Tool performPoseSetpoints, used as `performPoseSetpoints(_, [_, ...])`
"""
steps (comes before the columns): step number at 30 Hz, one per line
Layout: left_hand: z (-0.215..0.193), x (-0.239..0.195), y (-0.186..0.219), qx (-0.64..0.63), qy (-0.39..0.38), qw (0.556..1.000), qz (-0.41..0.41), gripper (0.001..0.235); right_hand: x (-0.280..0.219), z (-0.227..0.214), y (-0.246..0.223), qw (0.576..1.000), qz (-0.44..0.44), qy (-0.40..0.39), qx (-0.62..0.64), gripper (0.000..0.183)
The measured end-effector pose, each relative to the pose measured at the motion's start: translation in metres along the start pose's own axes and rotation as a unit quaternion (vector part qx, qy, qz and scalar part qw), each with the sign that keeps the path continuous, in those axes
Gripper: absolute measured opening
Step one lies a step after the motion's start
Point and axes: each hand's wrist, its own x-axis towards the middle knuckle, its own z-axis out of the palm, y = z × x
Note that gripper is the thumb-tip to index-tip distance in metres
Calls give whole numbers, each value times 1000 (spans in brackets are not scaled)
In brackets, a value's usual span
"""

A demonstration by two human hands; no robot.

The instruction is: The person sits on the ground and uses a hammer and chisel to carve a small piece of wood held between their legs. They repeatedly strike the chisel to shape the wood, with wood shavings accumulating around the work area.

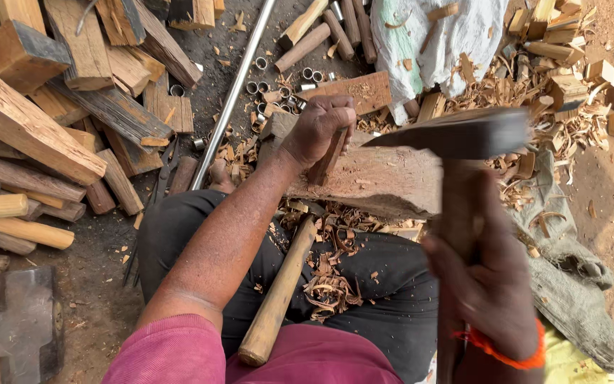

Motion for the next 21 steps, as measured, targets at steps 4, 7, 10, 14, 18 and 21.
performPoseSetpoints(4, [-4,9,4,-23,-8,1000,-2,30,0,-13,-29,989,-113,1,99,91])
performPoseSetpoints(7, [-1,8,2,-10,-8,1000,16,30,15,10,-14,998,-10,-64,26,92])
performPoseSetpoints(10, [3,8,4,74,2,996,51,31,26,33,16,989,115,-84,-48,93])
performPoseSetpoints(14, [1,9,3,-15,-4,1000,2,31,8,15,18,988,-10,-64,-139,93])
performPoseSetpoints(18, [-2,11,-1,-6,-14,1000,14,29,-4,-4,-17,997,-65,-5,52,89])
performPoseSetpoints(21, [1,10,-3,12,-10,1000,26,30,12,17,-11,996,-29,-81,-32,87])
